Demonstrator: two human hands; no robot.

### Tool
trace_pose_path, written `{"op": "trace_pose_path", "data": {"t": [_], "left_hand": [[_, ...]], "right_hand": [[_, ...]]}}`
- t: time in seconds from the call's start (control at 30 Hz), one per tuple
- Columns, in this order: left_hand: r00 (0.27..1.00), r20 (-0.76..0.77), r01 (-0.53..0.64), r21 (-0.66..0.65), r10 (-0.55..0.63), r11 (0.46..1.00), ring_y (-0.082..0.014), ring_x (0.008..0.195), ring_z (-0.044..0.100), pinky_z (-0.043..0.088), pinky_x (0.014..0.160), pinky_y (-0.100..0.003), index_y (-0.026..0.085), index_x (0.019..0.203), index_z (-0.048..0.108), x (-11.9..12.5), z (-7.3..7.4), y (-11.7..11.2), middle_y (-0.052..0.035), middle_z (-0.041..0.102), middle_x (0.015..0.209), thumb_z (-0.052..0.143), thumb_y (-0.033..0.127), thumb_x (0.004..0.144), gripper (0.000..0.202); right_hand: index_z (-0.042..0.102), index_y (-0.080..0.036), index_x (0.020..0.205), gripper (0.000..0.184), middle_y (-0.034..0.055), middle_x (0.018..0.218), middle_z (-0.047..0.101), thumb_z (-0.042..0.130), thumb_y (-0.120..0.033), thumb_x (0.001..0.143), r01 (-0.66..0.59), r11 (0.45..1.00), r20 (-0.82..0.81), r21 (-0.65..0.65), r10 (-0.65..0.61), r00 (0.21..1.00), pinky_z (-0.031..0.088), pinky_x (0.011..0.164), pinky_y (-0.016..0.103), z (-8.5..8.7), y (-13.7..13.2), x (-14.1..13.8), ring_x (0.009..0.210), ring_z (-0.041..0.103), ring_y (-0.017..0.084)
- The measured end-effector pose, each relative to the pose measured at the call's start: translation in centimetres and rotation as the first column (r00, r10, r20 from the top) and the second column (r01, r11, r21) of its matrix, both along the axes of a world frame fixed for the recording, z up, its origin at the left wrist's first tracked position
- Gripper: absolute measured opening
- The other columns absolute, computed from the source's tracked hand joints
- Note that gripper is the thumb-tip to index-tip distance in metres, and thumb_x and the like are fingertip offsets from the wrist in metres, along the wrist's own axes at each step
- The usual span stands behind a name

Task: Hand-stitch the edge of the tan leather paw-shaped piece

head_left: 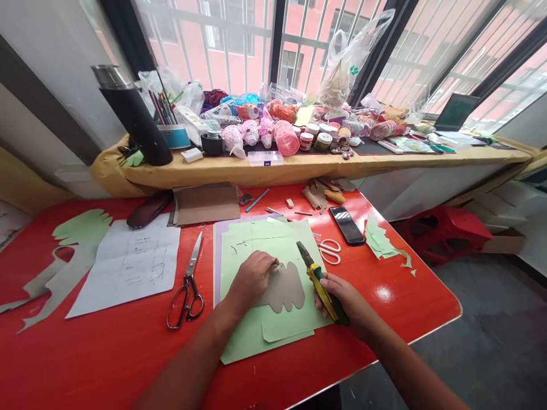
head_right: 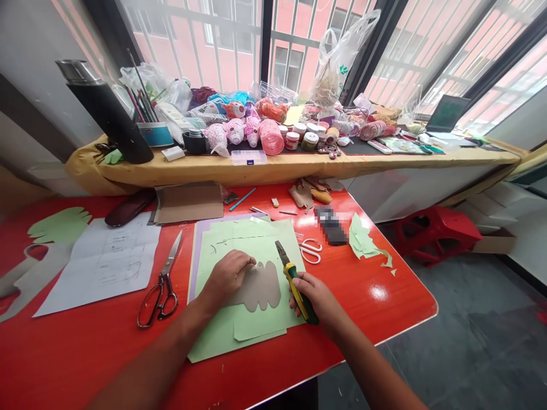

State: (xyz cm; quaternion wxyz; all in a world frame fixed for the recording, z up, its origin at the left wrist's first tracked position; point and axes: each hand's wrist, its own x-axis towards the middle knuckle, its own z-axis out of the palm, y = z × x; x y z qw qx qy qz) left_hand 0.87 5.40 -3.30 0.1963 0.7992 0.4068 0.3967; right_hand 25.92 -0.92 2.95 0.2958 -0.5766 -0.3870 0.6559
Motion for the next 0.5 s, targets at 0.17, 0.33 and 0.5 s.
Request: {"op": "trace_pose_path", "data": {"t": [0.17, 0.33, 0.5], "left_hand": [[0.999, -0.039, -0.012, 0.015, 0.013, 1.0, -0.0216, 0.084, 0.062, 0.053, 0.077, -0.034, 0.02, 0.089, 0.065, 0.0, -0.1, 0.0, -0.006, 0.069, 0.086, 0.046, 0.009, 0.1, 0.024], [0.998, -0.058, -0.002, 0.039, 0.004, 0.999, -0.0225, 0.082, 0.06, 0.052, 0.077, -0.035, 0.019, 0.088, 0.066, 0.2, -0.1, 0.2, -0.006, 0.069, 0.084, 0.047, 0.01, 0.1, 0.024], [0.998, -0.061, 0.003, 0.02, -0.002, 1.0, -0.0233, 0.089, 0.063, 0.053, 0.08, -0.036, 0.02, 0.094, 0.07, 0.3, 0.3, 0.2, -0.0061, 0.072, 0.091, 0.047, 0.003, 0.095, 0.029]], "right_hand": [[0.06, -0.02, 0.099, 0.043, 0.0027, 0.083, 0.063, 0.062, -0.061, 0.088, 0.023, 0.999, -0.035, -0.03, -0.024, 0.999, 0.042, 0.056, 0.026, 1.3, -1.1, -1.4, 0.064, 0.055, 0.015], [0.06, -0.021, 0.118, 0.046, 0.0047, 0.097, 0.066, 0.068, -0.055, 0.087, -0.149, 0.966, 0.212, 0.21, 0.104, 0.972, 0.047, 0.062, 0.028, 3.1, -0.6, -2.8, 0.074, 0.062, 0.018], [0.055, -0.023, 0.139, 0.058, 0.0112, 0.126, 0.066, 0.07, -0.039, 0.086, -0.406, 0.788, 0.669, 0.463, -0.01, 0.744, 0.054, 0.085, 0.037, 3.8, -0.7, -4.9, 0.103, 0.067, 0.027]]}}
